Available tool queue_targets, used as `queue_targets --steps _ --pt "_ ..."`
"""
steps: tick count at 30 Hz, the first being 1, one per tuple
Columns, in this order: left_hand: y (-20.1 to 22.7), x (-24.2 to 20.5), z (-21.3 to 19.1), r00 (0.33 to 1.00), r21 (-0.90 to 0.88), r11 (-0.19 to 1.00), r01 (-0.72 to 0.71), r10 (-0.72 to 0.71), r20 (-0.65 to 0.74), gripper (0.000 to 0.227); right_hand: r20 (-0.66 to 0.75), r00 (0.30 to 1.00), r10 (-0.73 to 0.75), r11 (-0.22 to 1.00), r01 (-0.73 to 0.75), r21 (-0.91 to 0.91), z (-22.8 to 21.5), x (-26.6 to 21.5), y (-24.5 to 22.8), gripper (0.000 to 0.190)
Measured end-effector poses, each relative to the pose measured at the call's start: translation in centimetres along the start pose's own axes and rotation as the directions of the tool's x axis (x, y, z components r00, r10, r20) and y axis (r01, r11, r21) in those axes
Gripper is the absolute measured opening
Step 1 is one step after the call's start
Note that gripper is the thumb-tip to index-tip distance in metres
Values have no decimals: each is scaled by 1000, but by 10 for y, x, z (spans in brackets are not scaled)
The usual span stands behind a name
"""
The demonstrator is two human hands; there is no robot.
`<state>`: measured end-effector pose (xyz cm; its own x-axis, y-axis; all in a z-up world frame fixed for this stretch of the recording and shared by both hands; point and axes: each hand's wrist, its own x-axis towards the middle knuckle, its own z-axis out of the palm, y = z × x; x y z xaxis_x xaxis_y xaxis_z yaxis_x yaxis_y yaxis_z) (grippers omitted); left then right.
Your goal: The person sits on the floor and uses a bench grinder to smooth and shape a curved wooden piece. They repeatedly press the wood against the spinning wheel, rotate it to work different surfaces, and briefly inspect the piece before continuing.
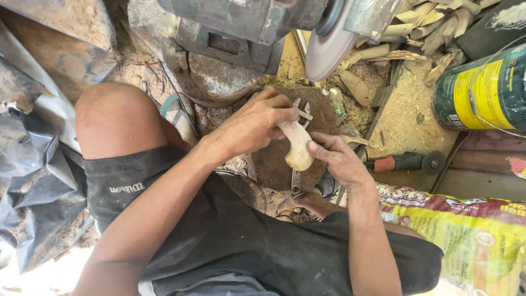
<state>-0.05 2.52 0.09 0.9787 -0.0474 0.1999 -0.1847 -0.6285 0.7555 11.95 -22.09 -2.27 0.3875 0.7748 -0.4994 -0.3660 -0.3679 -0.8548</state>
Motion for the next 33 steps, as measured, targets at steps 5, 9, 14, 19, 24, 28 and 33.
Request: queue_targets --steps 5,9,14,19,24,28,33 --pt "-10 -2 7 946 -232 941 245 -285 -156 72 19 995 -94 974 88 208 1 2 8 54" --pt "-17 1 17 822 -882 279 380 -540 183 87 22 994 -109 972 102 211 6 6 11 51" --pt "-17 7 25 760 -916 200 348 -633 151 85 38 999 -34 968 24 248 16 2 7 52" --pt "-18 8 12 745 -946 186 265 -662 79 66 120 988 -100 963 66 260 22 -1 -11 53" --pt "-19 9 3 718 -961 193 199 -696 9 59 171 985 9 999 -3 -35 29 -5 -19 53" --pt "-19 7 0 723 -946 241 215 -691 -11 56 223 974 36 997 -19 -76 33 -3 -21 54" --pt "-20 7 6 751 -979 138 149 -660 21 53 198 979 -45 998 52 -29 40 -5 -25 65"
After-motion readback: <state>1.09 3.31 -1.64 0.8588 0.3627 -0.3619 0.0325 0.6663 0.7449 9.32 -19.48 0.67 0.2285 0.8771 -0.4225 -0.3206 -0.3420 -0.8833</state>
